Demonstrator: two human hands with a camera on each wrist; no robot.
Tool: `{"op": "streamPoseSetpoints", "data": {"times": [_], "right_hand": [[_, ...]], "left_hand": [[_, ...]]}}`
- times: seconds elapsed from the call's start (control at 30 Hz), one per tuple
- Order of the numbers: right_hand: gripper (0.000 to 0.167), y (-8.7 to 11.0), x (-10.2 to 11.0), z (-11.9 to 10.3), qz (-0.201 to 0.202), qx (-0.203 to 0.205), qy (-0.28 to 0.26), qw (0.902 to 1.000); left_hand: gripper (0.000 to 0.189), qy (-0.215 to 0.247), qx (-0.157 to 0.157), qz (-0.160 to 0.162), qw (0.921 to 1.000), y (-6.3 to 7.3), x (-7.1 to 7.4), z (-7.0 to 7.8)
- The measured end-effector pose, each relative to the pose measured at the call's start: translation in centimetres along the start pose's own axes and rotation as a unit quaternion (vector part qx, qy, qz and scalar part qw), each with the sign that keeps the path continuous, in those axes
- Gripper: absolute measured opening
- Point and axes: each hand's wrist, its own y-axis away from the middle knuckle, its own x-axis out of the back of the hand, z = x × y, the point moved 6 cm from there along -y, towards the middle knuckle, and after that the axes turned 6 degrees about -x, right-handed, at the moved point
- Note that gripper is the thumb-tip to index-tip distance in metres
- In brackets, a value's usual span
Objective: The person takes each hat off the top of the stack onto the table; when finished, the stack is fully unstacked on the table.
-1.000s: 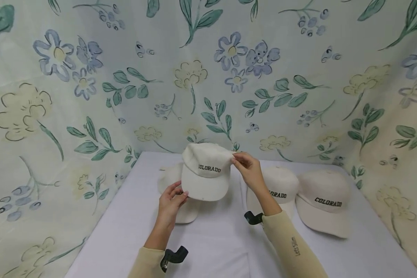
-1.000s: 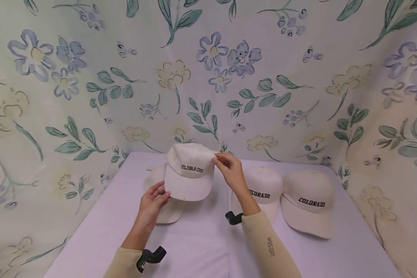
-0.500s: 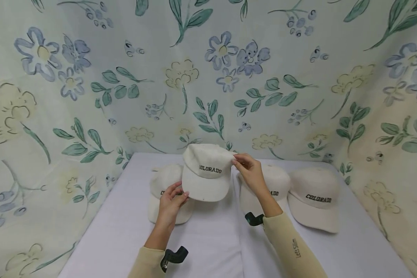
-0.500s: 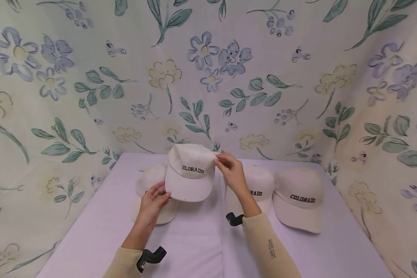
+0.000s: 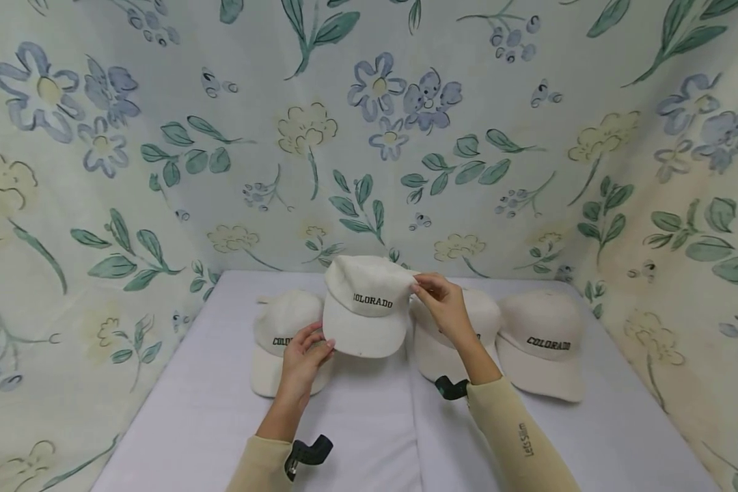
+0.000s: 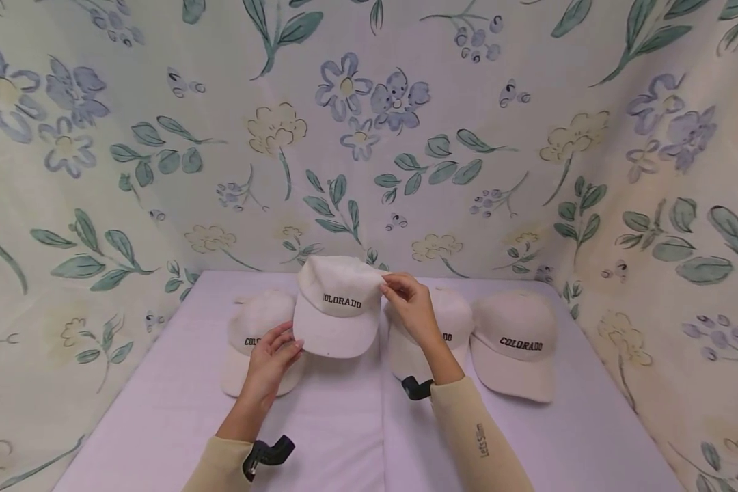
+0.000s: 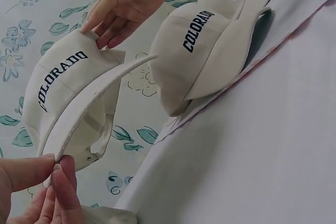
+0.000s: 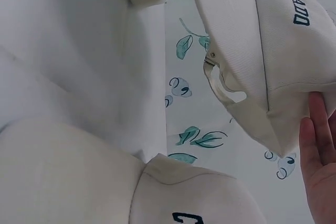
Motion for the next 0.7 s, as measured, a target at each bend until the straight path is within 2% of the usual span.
{"op": "streamPoseSetpoints", "data": {"times": [0.07,0.3,0.43,0.7], "right_hand": [[0.024,0.1,0.1,0.0,-0.005,-0.004,-0.001,1.0],[0.023,1.5,0.2,-2.5,-0.011,-0.019,0.017,0.9996],[0.024,1.6,0.1,-2.4,-0.012,-0.026,0.015,0.9995],[0.024,1.0,0.4,1.9,0.003,-0.038,0.026,0.9989]], "left_hand": [[0.052,-0.005,0.001,-0.002,1.0,0.0,0.0,-0.2],[0.052,-0.027,0.001,-0.012,0.9995,0.1,-0.1,-0.7],[0.053,-0.044,-0.001,-0.018,0.9989,0.1,-0.1,-0.7],[0.054,-0.118,-0.013,-0.034,0.9924,0.0,-0.5,-1.0]]}}
